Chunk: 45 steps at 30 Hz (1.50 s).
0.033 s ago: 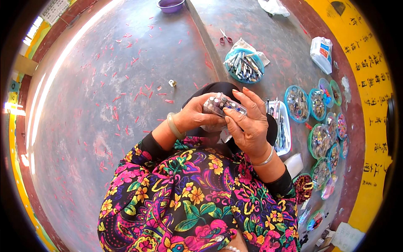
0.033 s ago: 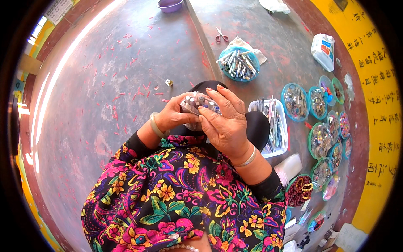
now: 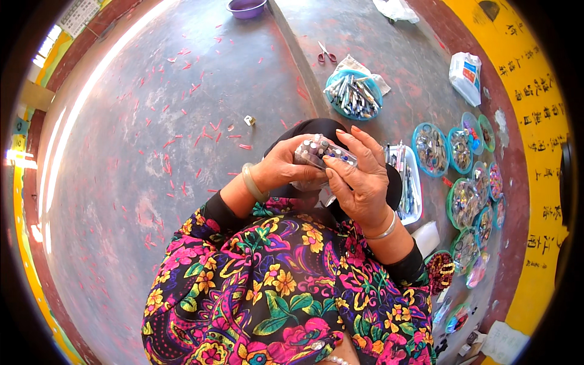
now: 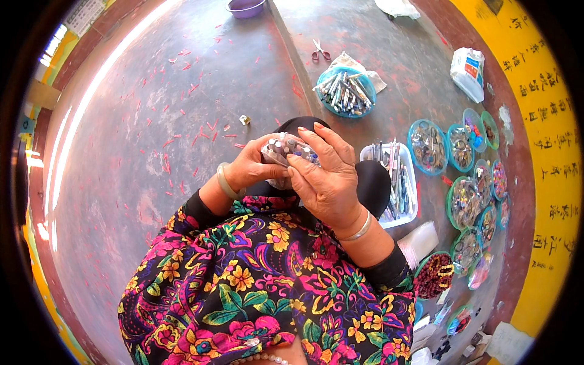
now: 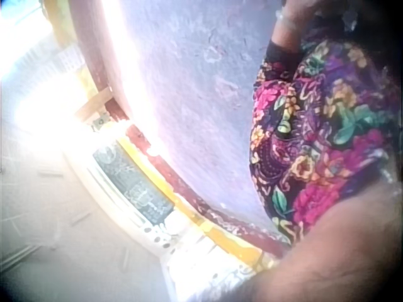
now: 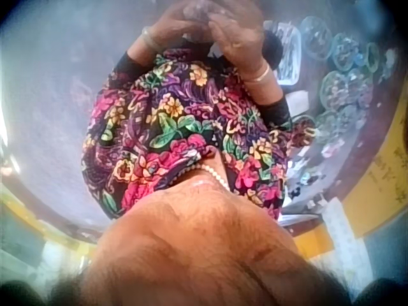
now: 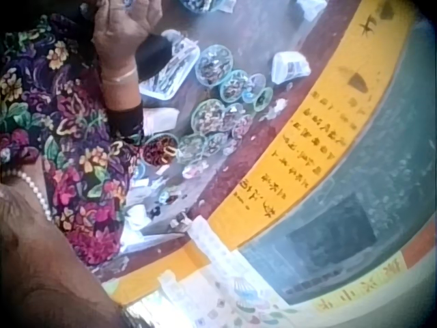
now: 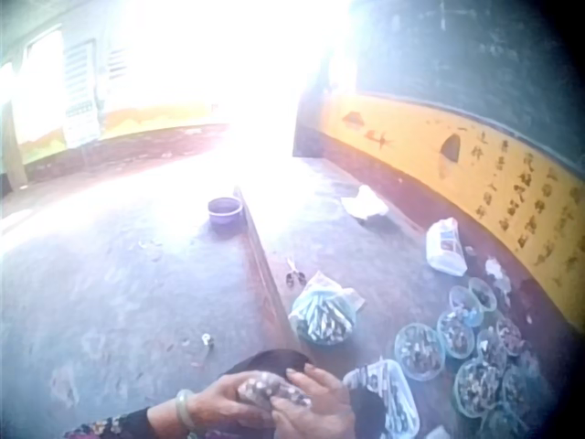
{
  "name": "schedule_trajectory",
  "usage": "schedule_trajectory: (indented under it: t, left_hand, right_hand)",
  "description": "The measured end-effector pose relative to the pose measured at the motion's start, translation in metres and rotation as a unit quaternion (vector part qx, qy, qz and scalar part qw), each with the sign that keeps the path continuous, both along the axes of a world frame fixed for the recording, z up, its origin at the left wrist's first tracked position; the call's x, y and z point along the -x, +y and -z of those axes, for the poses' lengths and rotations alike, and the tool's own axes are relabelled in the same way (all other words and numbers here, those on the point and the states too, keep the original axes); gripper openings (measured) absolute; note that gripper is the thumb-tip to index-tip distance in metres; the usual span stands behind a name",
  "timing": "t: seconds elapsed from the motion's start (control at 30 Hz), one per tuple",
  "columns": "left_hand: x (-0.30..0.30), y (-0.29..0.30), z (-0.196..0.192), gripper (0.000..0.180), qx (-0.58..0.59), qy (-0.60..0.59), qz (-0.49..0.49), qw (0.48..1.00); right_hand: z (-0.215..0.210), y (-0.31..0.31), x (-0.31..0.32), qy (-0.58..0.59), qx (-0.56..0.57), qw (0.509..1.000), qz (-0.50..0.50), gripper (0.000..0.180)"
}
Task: The person sits on the floor and packs various small items, including pens and beads, into a clear plastic bag. They pick up items from a white tray and the surrounding floor, placing them into the bag held in their left hand.
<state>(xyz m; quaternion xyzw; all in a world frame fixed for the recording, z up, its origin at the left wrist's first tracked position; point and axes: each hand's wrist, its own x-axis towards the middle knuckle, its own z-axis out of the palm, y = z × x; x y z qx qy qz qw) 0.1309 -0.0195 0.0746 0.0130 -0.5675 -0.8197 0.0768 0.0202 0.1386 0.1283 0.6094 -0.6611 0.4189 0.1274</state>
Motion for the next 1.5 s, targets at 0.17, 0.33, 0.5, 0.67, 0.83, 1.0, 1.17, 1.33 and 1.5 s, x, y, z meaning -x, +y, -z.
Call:
schedule_trajectory:
  t: [0.17, 0.33, 0.5, 0.67, 0.83, 1.0, 1.17, 1.33, 1.5]
  left_hand:
    - [-0.002, 0.0, 0.006, 0.055, 0.07, -0.01, -0.052, 0.996]
    - [0.005, 0.002, 0.012, 0.055, 0.054, 0.01, -0.069, 0.996]
    - [0.005, 0.008, 0.0, 0.048, 0.037, -0.011, -0.087, 0.995]
    - [-0.004, 0.001, 0.0, 0.051, 0.041, -0.004, -0.124, 0.991]
    - [-0.001, -0.005, 0.004, 0.055, 0.033, -0.007, -0.109, 0.993]
    - [-0.002, -0.005, 0.004, 0.054, 0.032, -0.014, -0.101, 0.994]
    - [-0.001, -0.005, -0.001, 0.055, 0.026, -0.003, -0.059, 0.998]
    - [-0.003, -0.007, -0.001, 0.055, 0.019, -0.011, -0.056, 0.998]
    - [-0.003, -0.005, -0.006, 0.056, 0.016, -0.018, -0.049, 0.998]
  right_hand:
    - [0.001, 0.0, -0.003, 0.036, 0.017, 0.999, 0.012, 0.018]
    - [0.009, 0.003, -0.003, 0.023, 0.053, 0.998, 0.022, 0.023]
    - [0.01, 0.032, 0.03, 0.031, 0.089, 0.984, 0.154, 0.026]
    - [0.076, 0.112, 0.114, -0.1, 0.069, 0.92, 0.372, 0.028]
    - [0.217, 0.227, 0.167, -0.257, -0.11, 0.798, 0.534, 0.028]
    - [0.268, 0.241, 0.165, -0.234, -0.215, 0.77, 0.553, 0.031]
    - [0.273, 0.219, 0.173, -0.16, -0.251, 0.778, 0.554, 0.028]
    - [0.269, 0.211, 0.174, -0.142, -0.295, 0.776, 0.539, 0.02]
    - [0.247, 0.225, 0.182, -0.122, -0.186, 0.8, 0.558, 0.019]
